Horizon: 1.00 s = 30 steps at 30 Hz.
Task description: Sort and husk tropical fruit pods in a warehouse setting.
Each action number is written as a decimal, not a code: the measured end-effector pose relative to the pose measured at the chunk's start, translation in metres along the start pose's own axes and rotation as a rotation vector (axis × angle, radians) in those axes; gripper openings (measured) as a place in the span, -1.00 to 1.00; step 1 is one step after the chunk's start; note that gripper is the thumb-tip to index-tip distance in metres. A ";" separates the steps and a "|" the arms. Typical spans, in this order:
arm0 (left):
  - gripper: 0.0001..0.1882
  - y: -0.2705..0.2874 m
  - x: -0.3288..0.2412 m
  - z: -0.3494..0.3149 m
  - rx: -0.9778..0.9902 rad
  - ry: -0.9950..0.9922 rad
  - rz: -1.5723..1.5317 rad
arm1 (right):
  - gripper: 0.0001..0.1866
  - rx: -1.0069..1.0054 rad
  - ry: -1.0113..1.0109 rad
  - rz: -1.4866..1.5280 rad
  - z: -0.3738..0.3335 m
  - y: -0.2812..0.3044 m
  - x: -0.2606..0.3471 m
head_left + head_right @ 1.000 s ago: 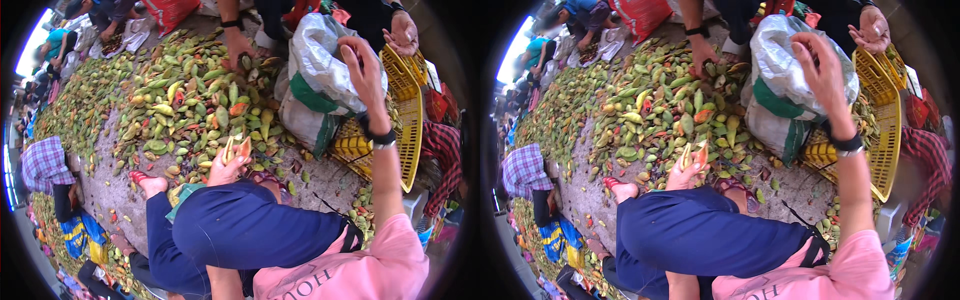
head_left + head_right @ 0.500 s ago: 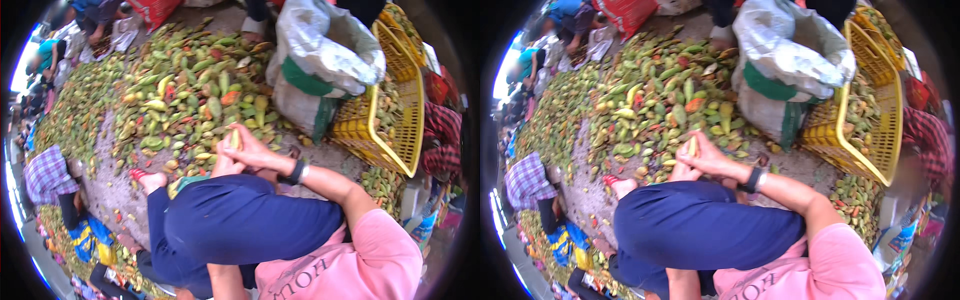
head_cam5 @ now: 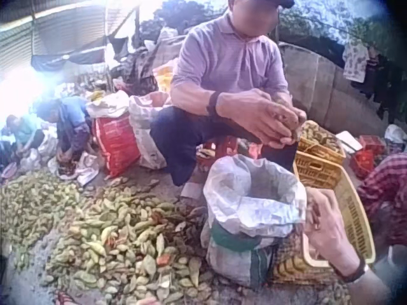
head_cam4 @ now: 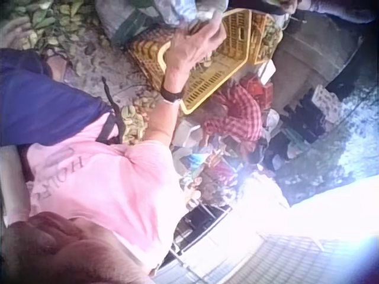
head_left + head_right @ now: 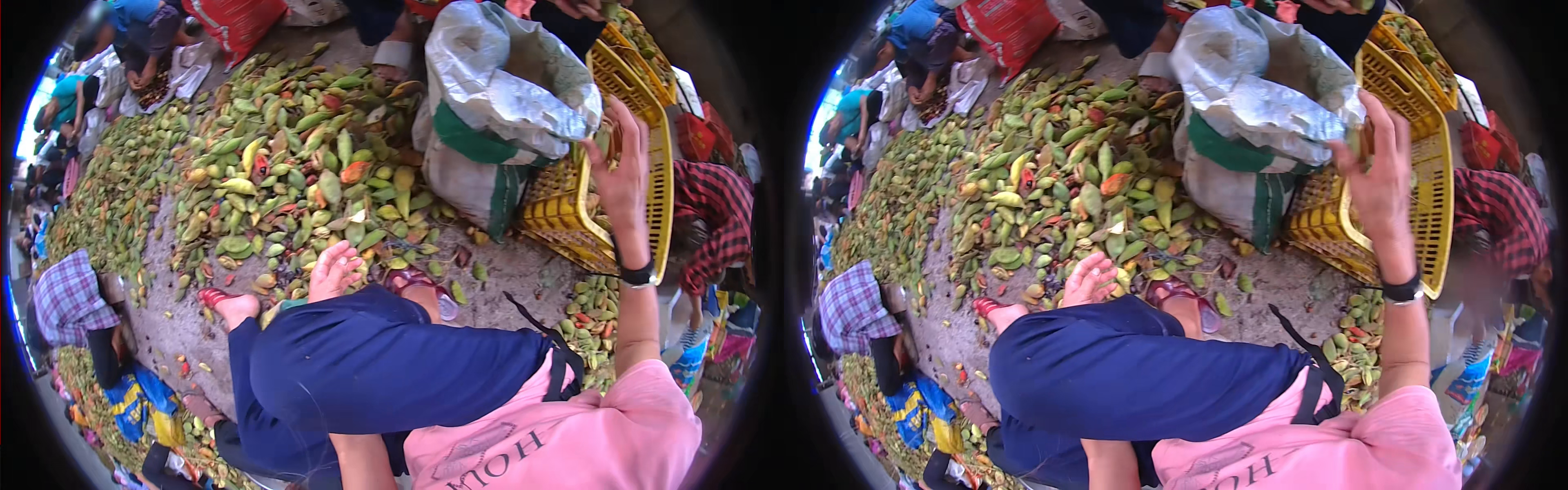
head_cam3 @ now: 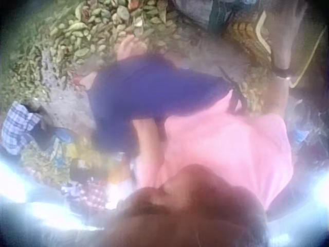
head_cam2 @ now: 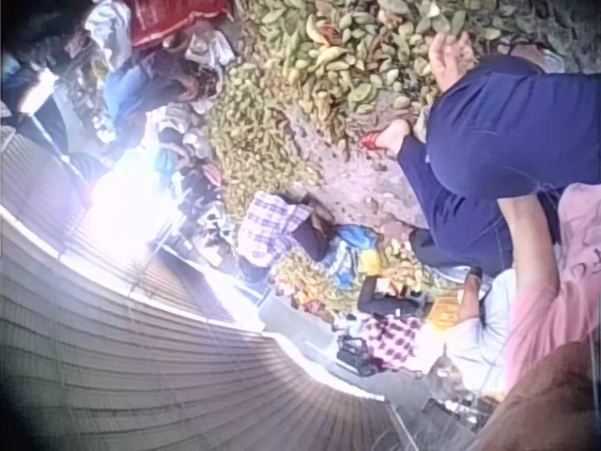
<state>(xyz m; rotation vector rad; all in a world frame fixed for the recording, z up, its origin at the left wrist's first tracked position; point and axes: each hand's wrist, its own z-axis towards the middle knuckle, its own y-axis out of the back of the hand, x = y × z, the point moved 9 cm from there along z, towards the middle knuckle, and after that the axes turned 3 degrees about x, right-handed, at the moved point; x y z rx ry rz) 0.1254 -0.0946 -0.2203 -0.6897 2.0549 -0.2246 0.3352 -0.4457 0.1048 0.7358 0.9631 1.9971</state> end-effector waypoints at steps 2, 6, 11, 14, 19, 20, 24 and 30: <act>-0.61 0.014 0.006 -0.003 -0.019 -0.015 -0.104 | -0.52 -0.008 0.087 -0.373 0.003 0.000 0.004; -0.63 0.031 0.019 -0.010 -0.061 0.002 -0.171 | -0.63 0.239 0.036 0.439 -0.029 -0.075 0.066; -0.64 0.053 0.040 -0.017 -0.027 0.016 -0.290 | -0.81 0.574 0.209 0.689 -0.069 -0.276 0.160; -0.60 0.054 0.046 -0.016 -0.089 0.100 -0.223 | -0.58 0.426 0.305 0.621 -0.044 -0.321 0.200; -0.60 0.034 0.027 -0.010 -0.081 0.059 -0.192 | -0.64 0.537 0.385 0.548 -0.059 -0.378 0.225; -0.61 0.034 0.020 -0.010 -0.084 0.011 -0.173 | -0.71 0.515 0.324 0.653 -0.061 -0.370 0.226; -0.52 0.001 0.002 0.001 -0.137 -0.068 -0.143 | -0.75 0.531 0.086 0.973 -0.089 -0.322 0.225; -0.53 -0.011 -0.014 0.003 -0.096 -0.270 -0.214 | -0.59 0.636 0.077 1.319 -0.124 -0.248 0.261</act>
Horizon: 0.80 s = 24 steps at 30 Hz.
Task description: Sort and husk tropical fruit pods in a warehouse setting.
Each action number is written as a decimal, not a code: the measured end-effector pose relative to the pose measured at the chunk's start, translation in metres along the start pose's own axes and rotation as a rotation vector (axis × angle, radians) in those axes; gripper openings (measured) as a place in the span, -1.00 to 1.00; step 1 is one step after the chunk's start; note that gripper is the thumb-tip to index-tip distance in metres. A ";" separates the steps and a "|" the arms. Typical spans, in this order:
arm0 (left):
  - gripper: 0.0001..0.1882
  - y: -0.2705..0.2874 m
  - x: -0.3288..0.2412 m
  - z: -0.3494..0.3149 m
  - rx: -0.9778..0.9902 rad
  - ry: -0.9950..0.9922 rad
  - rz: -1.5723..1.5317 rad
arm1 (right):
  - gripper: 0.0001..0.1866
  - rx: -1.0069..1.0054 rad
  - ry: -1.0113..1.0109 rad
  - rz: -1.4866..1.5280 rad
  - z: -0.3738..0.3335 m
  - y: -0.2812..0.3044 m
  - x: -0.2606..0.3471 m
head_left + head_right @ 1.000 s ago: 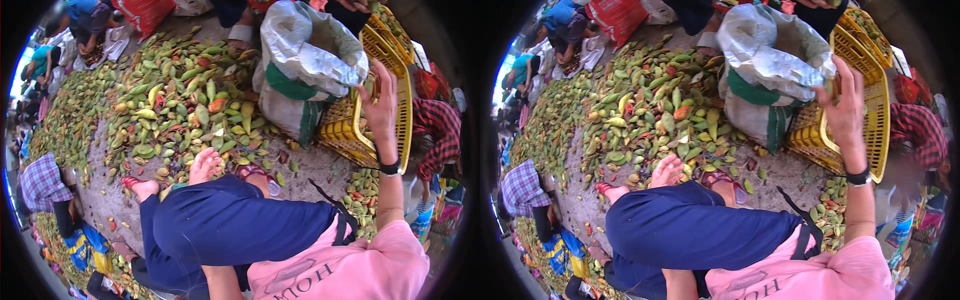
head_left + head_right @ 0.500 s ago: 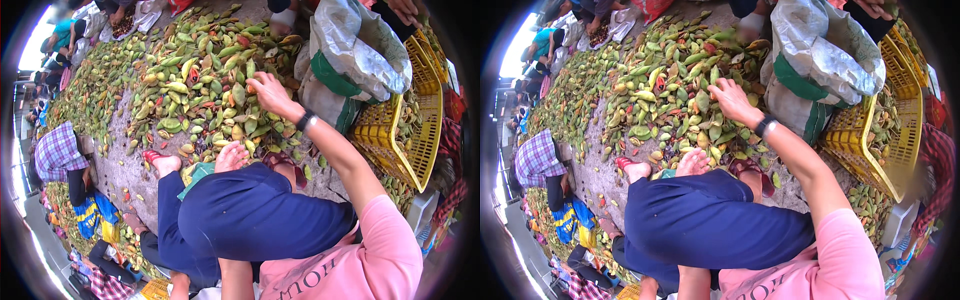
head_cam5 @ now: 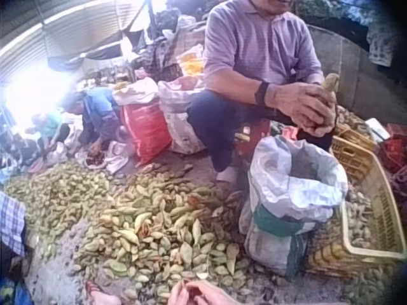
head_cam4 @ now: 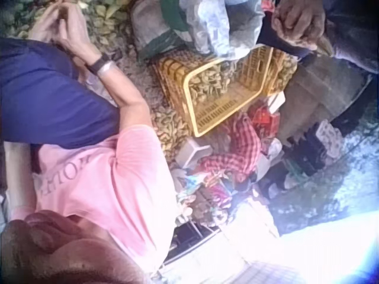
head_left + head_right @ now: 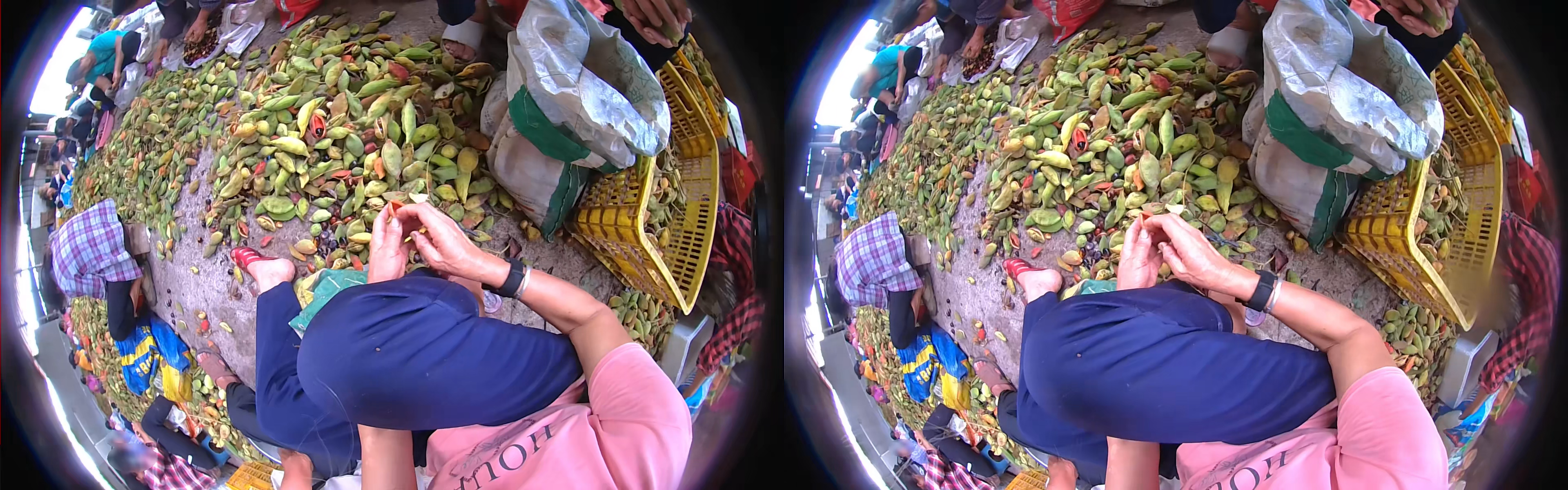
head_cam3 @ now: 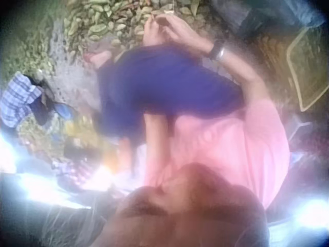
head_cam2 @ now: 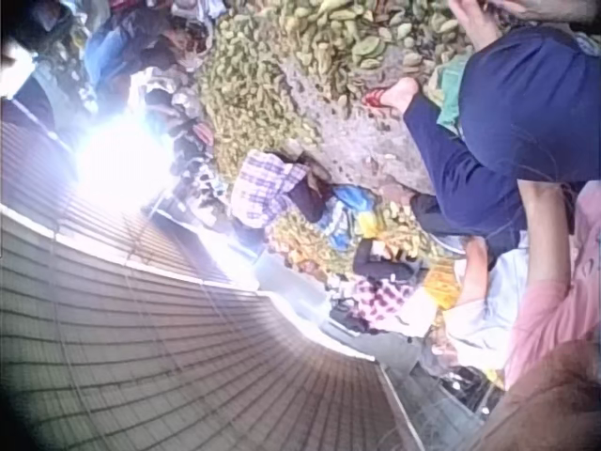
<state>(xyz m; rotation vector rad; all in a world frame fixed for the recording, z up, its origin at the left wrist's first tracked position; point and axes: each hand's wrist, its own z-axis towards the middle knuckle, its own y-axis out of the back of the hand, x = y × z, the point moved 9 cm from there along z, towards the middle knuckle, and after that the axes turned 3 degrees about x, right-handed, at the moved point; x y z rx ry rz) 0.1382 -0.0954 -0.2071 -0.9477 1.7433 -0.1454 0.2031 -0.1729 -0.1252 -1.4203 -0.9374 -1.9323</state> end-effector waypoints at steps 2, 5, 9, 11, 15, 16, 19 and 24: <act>-0.55 -0.004 0.012 0.002 0.045 0.060 -0.094 | -0.60 0.018 -0.150 0.187 -0.001 0.010 -0.008; -0.61 -0.008 0.015 0.005 0.060 0.102 -0.108 | -0.63 0.042 -0.243 0.389 -0.001 0.003 -0.020; -0.56 0.001 0.002 -0.001 0.138 0.051 -0.229 | -0.74 0.159 -0.382 0.583 0.015 -0.003 -0.043; -0.52 0.029 0.011 -0.004 0.058 0.124 -0.232 | -0.72 -0.011 -0.192 -0.045 0.053 0.027 -0.051; -0.46 0.030 -0.004 -0.016 0.310 0.124 -0.439 | -0.48 -0.157 -0.208 -0.511 0.100 0.024 -0.082; -0.48 0.028 0.009 -0.011 0.299 0.168 -0.527 | -0.40 -0.154 -0.262 -0.727 0.097 0.030 -0.108; -0.55 0.053 -0.004 -0.017 0.129 0.147 -0.357 | -0.27 -0.063 -0.250 -0.841 0.108 0.013 -0.119; -0.77 0.057 -0.091 -0.044 -0.459 -0.122 0.710 | -0.18 0.075 -0.374 -0.172 0.078 0.007 -0.131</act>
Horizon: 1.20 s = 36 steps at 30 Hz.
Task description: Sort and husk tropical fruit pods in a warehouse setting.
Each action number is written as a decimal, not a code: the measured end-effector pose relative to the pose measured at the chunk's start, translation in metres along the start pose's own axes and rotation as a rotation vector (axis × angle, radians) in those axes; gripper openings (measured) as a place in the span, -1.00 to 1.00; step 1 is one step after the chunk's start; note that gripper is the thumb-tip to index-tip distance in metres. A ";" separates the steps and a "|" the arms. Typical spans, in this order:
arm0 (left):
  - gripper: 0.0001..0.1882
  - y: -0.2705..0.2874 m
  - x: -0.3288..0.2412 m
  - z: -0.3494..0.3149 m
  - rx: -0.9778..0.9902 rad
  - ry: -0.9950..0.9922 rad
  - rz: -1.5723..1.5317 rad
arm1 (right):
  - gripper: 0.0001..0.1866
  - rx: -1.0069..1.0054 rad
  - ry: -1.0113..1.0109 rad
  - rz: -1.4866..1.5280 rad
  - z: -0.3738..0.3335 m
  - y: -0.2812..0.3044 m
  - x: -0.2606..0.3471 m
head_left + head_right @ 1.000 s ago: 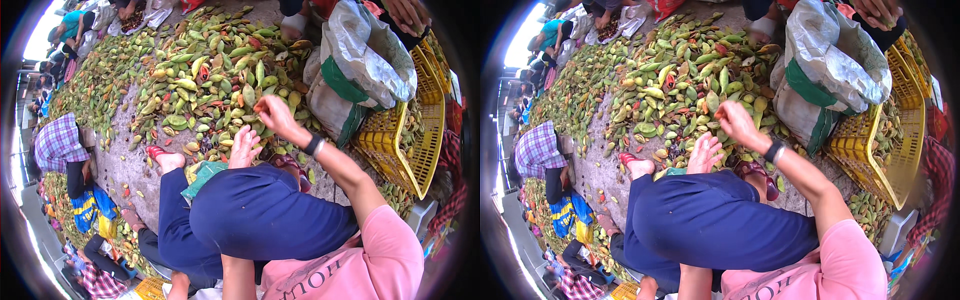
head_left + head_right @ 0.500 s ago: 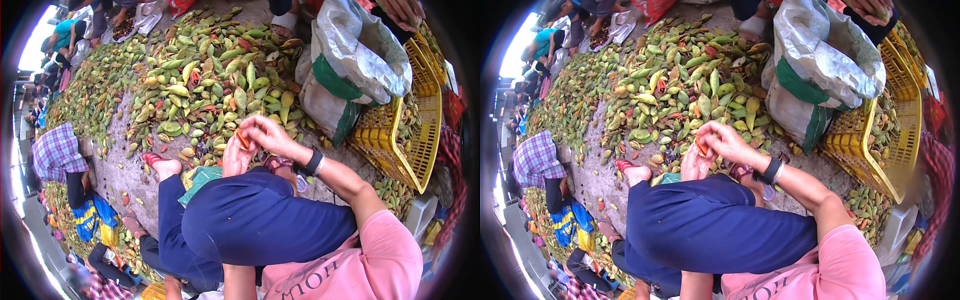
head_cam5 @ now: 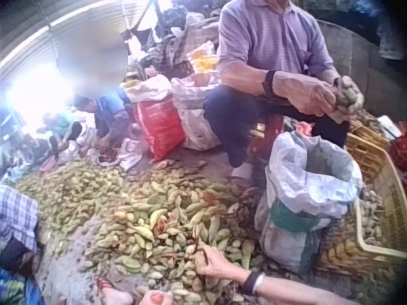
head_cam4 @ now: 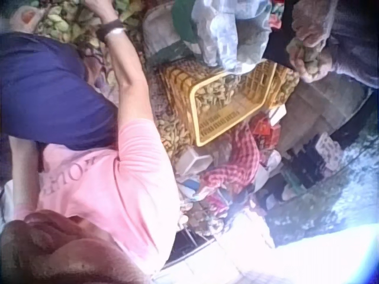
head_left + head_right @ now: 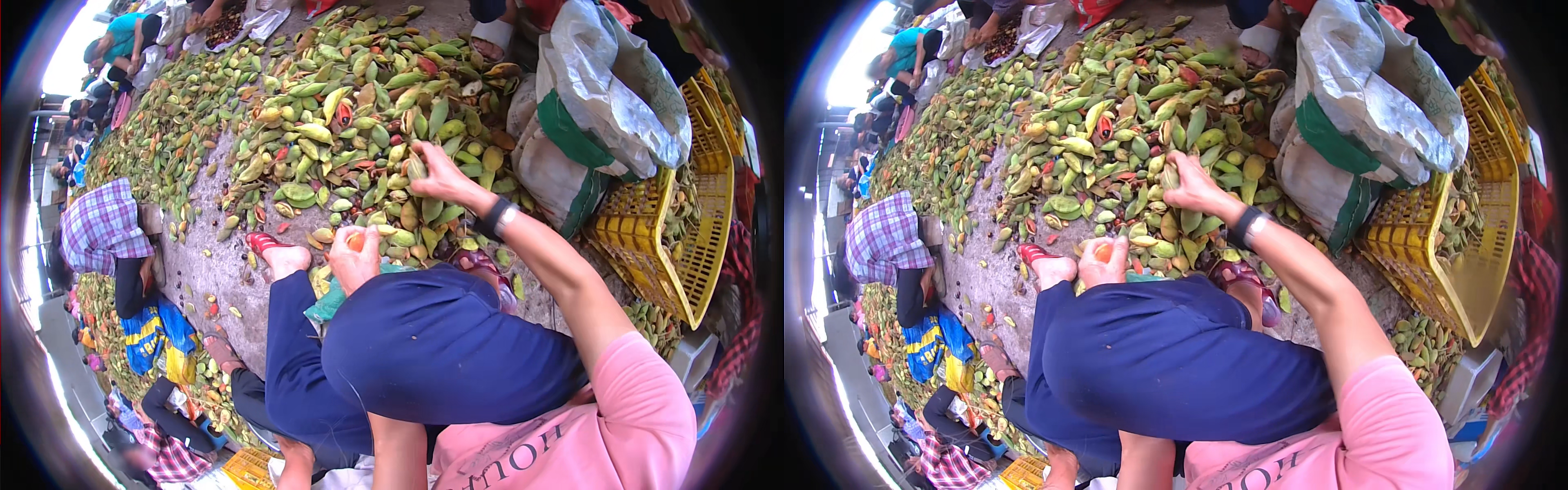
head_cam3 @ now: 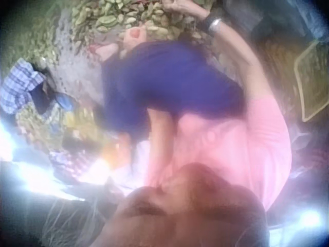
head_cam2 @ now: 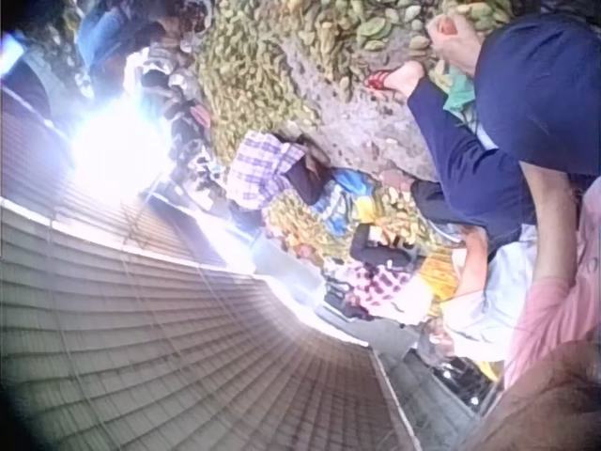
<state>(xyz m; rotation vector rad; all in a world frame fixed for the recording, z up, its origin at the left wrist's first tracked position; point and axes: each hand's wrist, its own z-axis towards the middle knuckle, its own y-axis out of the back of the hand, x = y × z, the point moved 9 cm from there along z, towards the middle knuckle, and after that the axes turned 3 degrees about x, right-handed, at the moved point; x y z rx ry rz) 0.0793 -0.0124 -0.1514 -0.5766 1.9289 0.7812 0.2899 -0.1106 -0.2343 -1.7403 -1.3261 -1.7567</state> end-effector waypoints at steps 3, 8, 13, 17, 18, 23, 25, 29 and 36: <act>-0.68 0.017 -0.055 -0.014 -0.204 -0.127 0.277 | -0.19 0.281 -0.065 0.405 -0.051 0.005 0.048; -0.37 -0.058 -0.028 -0.007 0.410 0.047 -0.099 | -0.36 0.224 0.069 0.757 -0.081 0.007 0.082; -0.40 -0.065 -0.019 -0.008 0.373 -0.134 -0.170 | -0.46 0.263 0.023 0.884 -0.086 -0.004 0.090; -0.43 -0.083 -0.020 -0.010 0.396 -0.079 -0.301 | -0.60 0.235 -0.052 0.732 -0.080 0.000 0.070; -0.43 -0.084 -0.011 -0.009 0.353 -0.068 -0.337 | -0.62 0.129 -0.034 0.642 -0.079 0.003 0.066; -0.46 -0.072 0.009 -0.004 0.189 -0.122 -0.404 | -0.71 -0.258 0.217 0.298 -0.083 0.012 0.090; -0.49 -0.077 0.013 -0.007 0.171 -0.110 -0.417 | -0.72 -0.309 0.224 0.282 -0.086 0.011 0.088; -0.57 -0.076 0.000 -0.009 0.062 -0.168 -0.392 | -0.72 -0.340 0.302 0.316 -0.089 0.013 0.086; -0.59 -0.061 0.002 -0.005 0.149 -0.009 -0.413 | -0.57 0.267 0.142 0.626 -0.095 0.005 0.099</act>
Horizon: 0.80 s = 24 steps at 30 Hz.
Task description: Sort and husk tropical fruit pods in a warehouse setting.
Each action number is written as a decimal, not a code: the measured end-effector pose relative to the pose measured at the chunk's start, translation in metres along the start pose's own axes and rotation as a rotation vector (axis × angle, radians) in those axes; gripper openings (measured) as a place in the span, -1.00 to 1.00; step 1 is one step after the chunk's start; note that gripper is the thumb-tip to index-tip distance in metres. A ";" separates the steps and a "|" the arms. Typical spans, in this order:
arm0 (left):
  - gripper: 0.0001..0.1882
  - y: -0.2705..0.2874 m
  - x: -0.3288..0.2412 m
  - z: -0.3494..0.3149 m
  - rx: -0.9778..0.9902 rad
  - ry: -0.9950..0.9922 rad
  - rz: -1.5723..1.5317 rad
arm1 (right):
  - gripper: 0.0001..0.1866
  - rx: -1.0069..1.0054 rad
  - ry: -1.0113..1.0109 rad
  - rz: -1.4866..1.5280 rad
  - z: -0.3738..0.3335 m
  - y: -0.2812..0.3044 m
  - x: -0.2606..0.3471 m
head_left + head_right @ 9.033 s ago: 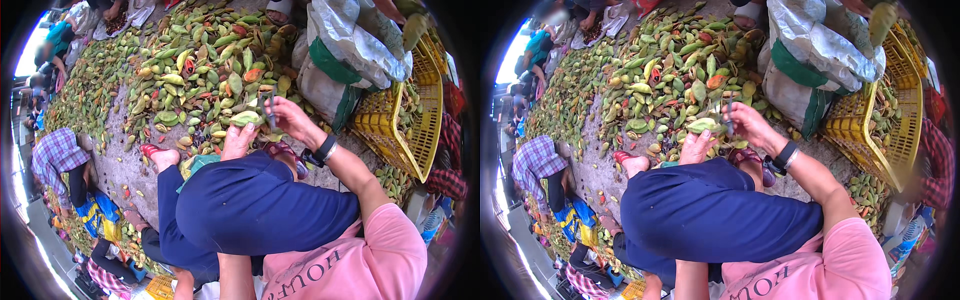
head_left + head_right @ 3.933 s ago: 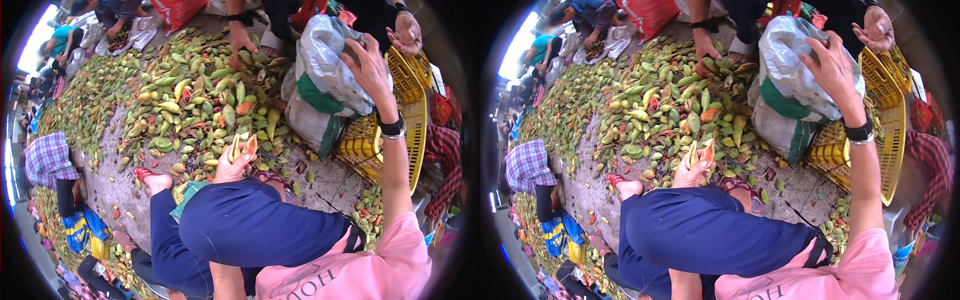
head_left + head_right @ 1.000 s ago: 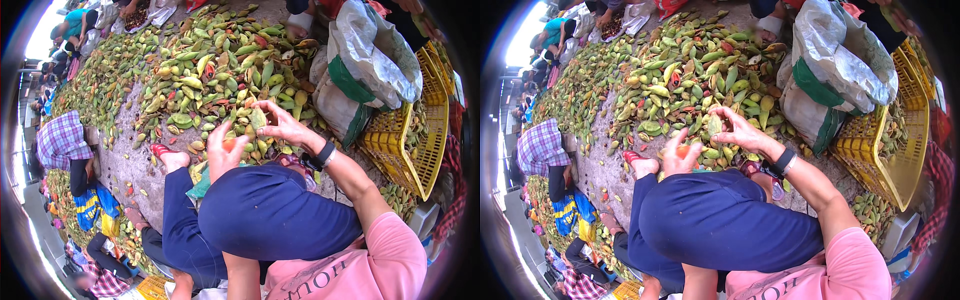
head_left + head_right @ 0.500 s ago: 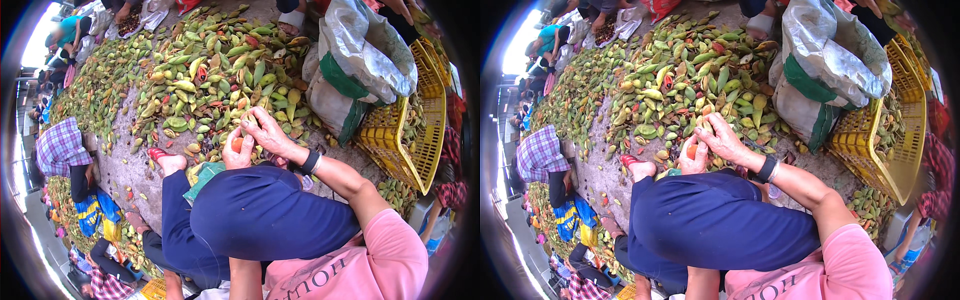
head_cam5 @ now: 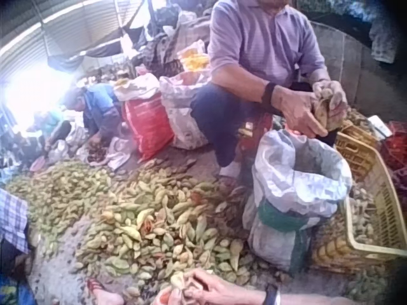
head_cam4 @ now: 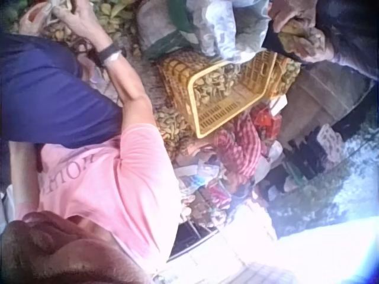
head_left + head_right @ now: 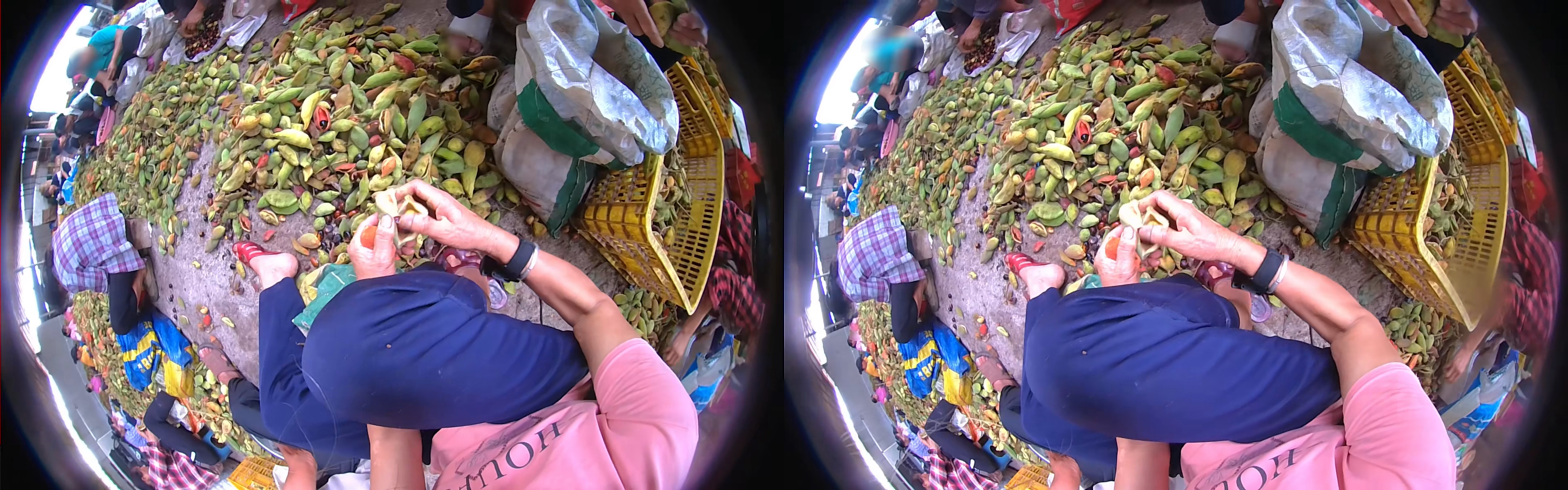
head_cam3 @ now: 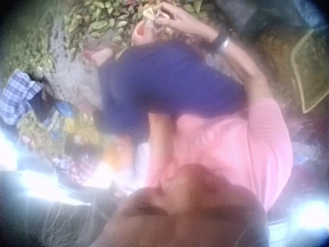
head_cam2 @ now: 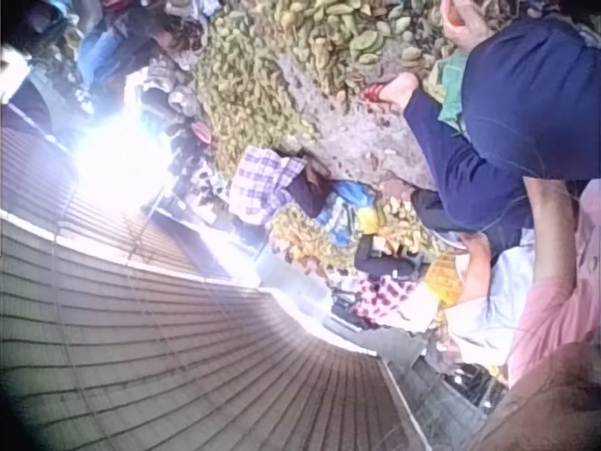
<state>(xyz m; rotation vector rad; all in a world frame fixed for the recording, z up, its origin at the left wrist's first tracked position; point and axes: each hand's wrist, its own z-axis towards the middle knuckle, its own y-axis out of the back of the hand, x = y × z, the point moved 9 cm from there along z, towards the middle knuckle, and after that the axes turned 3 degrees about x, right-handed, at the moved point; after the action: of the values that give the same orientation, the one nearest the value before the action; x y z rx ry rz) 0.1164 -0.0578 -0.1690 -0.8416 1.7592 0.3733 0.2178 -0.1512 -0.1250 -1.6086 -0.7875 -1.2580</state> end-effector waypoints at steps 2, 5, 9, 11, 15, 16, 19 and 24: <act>-0.56 -0.008 0.005 0.000 0.064 0.072 -0.016 | -0.44 0.076 -0.026 -0.249 -0.001 0.014 -0.003; -0.56 -0.017 -0.013 -0.003 0.141 0.063 0.013 | -0.33 0.054 0.202 -0.738 0.002 0.013 0.032; -0.59 -0.023 -0.012 -0.001 0.237 0.090 0.077 | -0.29 0.035 0.073 -0.897 0.000 0.009 0.043; -0.63 -0.029 -0.010 -0.003 0.295 0.115 0.112 | -0.32 0.153 0.156 -0.890 -0.004 0.007 0.041; -0.64 -0.023 -0.002 -0.007 0.239 0.139 0.116 | -0.31 0.222 0.061 -0.993 -0.002 0.001 0.028; -0.64 -0.027 -0.006 -0.007 0.241 0.139 0.114 | -0.32 0.150 0.082 -1.031 -0.004 0.002 0.029; -0.63 -0.041 -0.004 -0.005 0.262 0.201 0.164 | -0.36 -0.010 0.177 -0.996 -0.013 0.020 0.026; -0.56 -0.055 0.007 -0.012 0.371 0.314 -0.052 | -0.65 -0.242 0.288 -0.779 -0.034 0.055 0.077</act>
<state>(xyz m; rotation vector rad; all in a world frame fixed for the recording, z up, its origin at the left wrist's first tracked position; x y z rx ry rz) 0.1450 -0.1063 -0.1623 -0.7004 2.0080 -0.1288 0.2746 -0.2074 -0.0644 -1.2770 -1.1603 -2.1489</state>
